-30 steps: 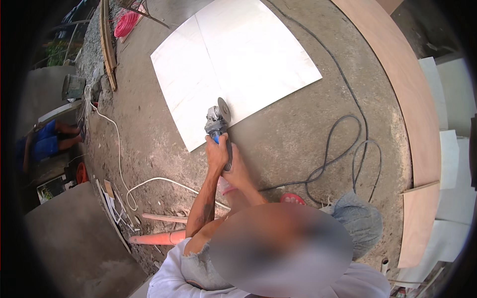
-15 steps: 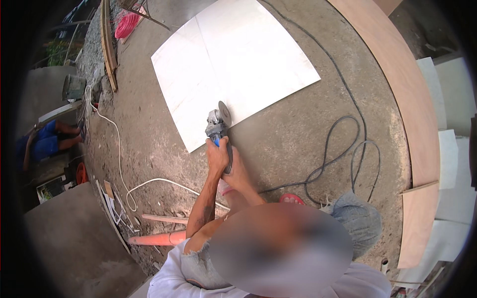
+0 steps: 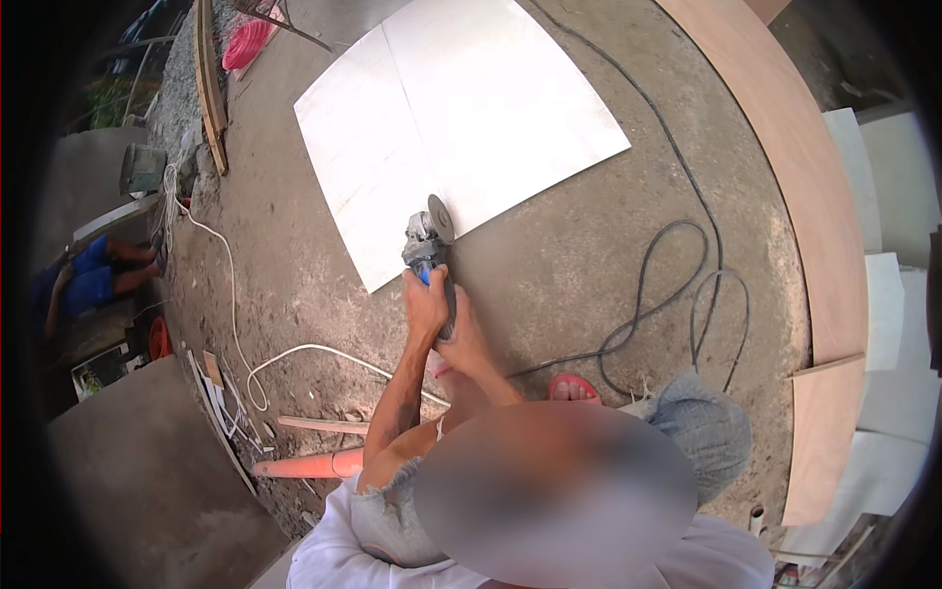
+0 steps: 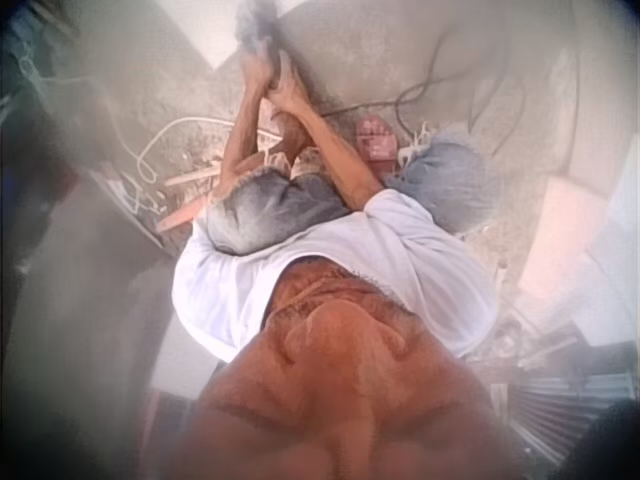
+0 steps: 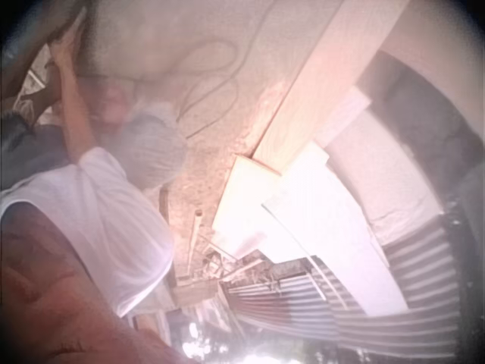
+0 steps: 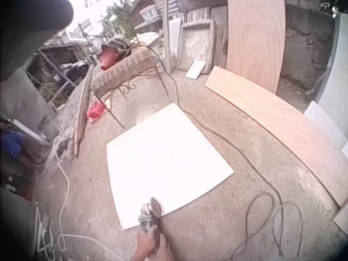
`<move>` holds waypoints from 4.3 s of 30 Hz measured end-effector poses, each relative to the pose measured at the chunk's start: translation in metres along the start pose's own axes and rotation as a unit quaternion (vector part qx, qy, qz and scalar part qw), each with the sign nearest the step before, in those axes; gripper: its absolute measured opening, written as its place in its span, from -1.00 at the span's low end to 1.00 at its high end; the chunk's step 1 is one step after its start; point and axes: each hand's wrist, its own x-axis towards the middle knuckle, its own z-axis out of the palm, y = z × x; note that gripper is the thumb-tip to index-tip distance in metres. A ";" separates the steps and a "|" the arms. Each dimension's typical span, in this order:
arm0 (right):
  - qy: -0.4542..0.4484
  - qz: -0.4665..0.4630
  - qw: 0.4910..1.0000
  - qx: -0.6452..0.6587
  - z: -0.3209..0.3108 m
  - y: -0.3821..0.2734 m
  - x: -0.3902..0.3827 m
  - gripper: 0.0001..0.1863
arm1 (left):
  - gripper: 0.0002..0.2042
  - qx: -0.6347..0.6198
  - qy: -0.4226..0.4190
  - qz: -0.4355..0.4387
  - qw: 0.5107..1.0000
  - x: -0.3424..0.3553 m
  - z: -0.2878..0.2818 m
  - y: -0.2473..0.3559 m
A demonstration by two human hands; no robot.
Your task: The person installs a blade onto an angle grinder, plugs the power cord into an electrical outlet, and cuts a ceramic tile using the angle grinder.
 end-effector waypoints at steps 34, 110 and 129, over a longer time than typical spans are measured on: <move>-0.015 0.063 0.997 0.028 -0.001 -0.002 -0.016 -0.01 | -0.40 0.023 -0.008 -0.033 0.999 -0.015 -0.003 0.002; -0.005 0.035 0.999 -0.028 -0.001 -0.009 -0.027 0.11 | -0.35 -0.033 -0.029 -0.051 0.998 -0.020 -0.009 -0.004; 0.011 -0.021 0.999 -0.021 0.009 -0.012 0.019 0.14 | -0.35 -0.026 -0.012 -0.011 1.000 0.024 -0.009 0.007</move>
